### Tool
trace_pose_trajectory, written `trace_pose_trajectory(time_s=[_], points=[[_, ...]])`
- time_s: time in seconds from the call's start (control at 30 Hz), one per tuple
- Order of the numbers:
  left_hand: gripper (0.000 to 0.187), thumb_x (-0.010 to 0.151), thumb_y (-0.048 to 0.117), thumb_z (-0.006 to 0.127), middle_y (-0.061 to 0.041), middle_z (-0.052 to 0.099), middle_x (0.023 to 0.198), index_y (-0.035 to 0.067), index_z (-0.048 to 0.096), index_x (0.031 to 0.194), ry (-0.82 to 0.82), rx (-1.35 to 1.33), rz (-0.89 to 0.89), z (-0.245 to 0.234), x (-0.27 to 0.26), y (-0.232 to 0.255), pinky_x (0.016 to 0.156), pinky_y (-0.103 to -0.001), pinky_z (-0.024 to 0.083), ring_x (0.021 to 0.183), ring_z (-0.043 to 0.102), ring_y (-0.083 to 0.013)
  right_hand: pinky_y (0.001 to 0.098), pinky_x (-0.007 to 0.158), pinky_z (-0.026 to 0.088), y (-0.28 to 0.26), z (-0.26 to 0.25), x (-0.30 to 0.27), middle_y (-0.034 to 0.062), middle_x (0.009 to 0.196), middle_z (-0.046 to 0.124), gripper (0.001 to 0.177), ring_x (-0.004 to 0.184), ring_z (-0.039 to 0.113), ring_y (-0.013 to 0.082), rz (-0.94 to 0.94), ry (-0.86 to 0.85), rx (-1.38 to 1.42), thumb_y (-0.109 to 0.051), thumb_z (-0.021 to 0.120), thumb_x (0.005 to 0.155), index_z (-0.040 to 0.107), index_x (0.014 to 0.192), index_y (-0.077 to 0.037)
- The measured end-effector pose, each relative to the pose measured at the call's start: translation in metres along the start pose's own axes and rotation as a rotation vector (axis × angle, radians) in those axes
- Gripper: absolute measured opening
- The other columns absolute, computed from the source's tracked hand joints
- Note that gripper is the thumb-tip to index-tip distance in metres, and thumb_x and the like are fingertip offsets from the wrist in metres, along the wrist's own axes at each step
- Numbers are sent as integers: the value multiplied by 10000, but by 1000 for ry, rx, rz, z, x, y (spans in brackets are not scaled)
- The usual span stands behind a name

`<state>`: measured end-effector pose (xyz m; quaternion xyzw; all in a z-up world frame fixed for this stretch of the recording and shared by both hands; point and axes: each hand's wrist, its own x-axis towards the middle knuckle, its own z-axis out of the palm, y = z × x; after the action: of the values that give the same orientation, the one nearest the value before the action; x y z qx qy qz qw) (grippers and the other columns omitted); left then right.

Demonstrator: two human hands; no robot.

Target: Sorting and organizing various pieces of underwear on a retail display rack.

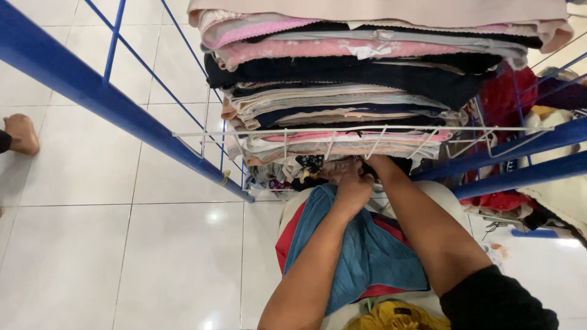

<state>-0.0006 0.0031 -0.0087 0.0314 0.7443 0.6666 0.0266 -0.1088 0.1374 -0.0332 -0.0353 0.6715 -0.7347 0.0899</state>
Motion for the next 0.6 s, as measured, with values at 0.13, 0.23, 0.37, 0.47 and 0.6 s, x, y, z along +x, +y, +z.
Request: trace_pose_trajectory(time_s=[0.13, 0.23, 0.37, 0.47, 0.6], points=[[372, 871, 114, 629, -235, 650, 1033, -26, 559, 1208, 74, 27, -5, 14, 8, -36, 795, -469, 519, 933, 644, -404, 527, 1081, 497, -9, -16, -7, 192, 1351, 641, 482, 1228, 620, 380, 3, -12, 333, -402, 517, 1029, 623, 1331, -42], [388, 844, 105, 649, -187, 636, 1008, -13, 546, 1199, 151, -51, 18, 21, 13, -54, 780, -440, 520, 915, 630, -330, 524, 1110, 495, -23, -29, -13, 184, 1389, 630, 509, 1257, 613, 371, 0, -23, 579, -420, 504, 1041, 609, 1360, -38], [255, 975, 208, 605, -145, 622, 993, 21, 598, 1149, 121, -295, -255, 16, 21, -53, 755, -411, 486, 900, 598, -271, 520, 1148, 492, -40, -45, -24, 174, 1440, 615, 545, 1294, 604, 360, -11, -35, 918, -444, 488, 1058, 591, 1400, -32], [332, 1016, 352, 505, -61, 633, 1045, 114, 600, 1226, 135, -700, -523, -3, 25, -24, 741, -378, 478, 919, 599, -206, 516, 1087, 519, -45, -25, -53, 182, 1362, 652, 538, 1219, 643, 352, 144, -4, 959, -425, 479, 1033, 596, 1359, -13], [400, 1051, 423, 461, -70, 670, 1079, 94, 615, 1219, 34, -891, -562, -25, 23, 3, 789, -376, 501, 943, 637, -216, 402, 921, 563, -52, 21, -116, 143, 1134, 717, 332, 1010, 698, 257, 220, -102, 429, -136, 605, 977, 612, 1281, -2]])
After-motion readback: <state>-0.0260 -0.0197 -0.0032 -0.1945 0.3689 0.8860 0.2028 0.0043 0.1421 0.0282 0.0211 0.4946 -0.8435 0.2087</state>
